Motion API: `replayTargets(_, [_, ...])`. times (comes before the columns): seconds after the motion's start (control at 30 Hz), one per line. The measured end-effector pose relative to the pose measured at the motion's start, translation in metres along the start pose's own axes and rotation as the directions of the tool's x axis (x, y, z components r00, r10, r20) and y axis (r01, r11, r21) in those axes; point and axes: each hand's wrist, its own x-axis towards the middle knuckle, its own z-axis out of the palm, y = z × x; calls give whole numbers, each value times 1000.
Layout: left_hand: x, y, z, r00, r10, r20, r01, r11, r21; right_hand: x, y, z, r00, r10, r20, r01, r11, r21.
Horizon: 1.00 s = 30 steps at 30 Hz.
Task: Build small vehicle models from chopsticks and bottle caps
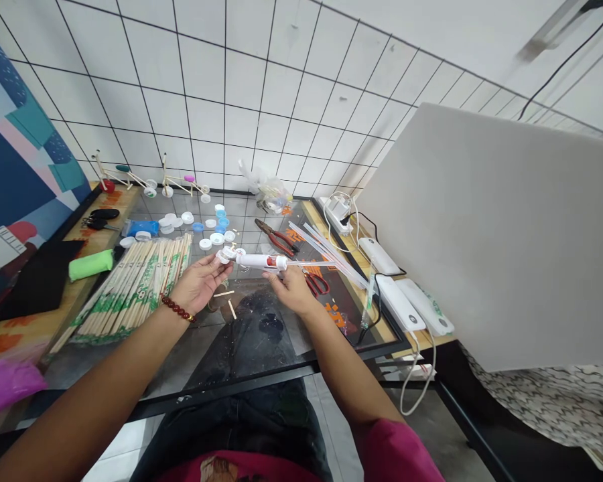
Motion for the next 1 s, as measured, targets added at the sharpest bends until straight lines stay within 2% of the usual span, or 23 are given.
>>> replayTargets(0.23, [6,-2,-7,1000,9,-6,-9,1000,-10,0,3,-3,999,37,30,-34,996,-83])
replayTargets(0.4, [8,-5,-9,989,136,-58,-132,989,60,2,11,-10,991,132,-5,-131,978,-161])
replayTargets(0.5, [5,-5,-7,972,230,-45,-222,966,133,3,13,-15,982,161,-103,-169,983,-75])
replayTargets(0.57, [3,-5,-7,971,238,-18,-233,961,149,3,12,-17,973,177,-149,-174,984,34])
replayTargets(0.7, [1,-3,-9,983,165,77,-175,973,151,2,7,-17,977,180,-116,-153,966,210])
replayTargets(0.8, [2,-1,-10,987,87,136,-105,985,137,1,5,-16,987,154,-49,-138,961,238])
replayTargets(1.0, [2,1,-8,997,-58,59,52,993,108,0,5,-16,994,107,12,-107,965,241])
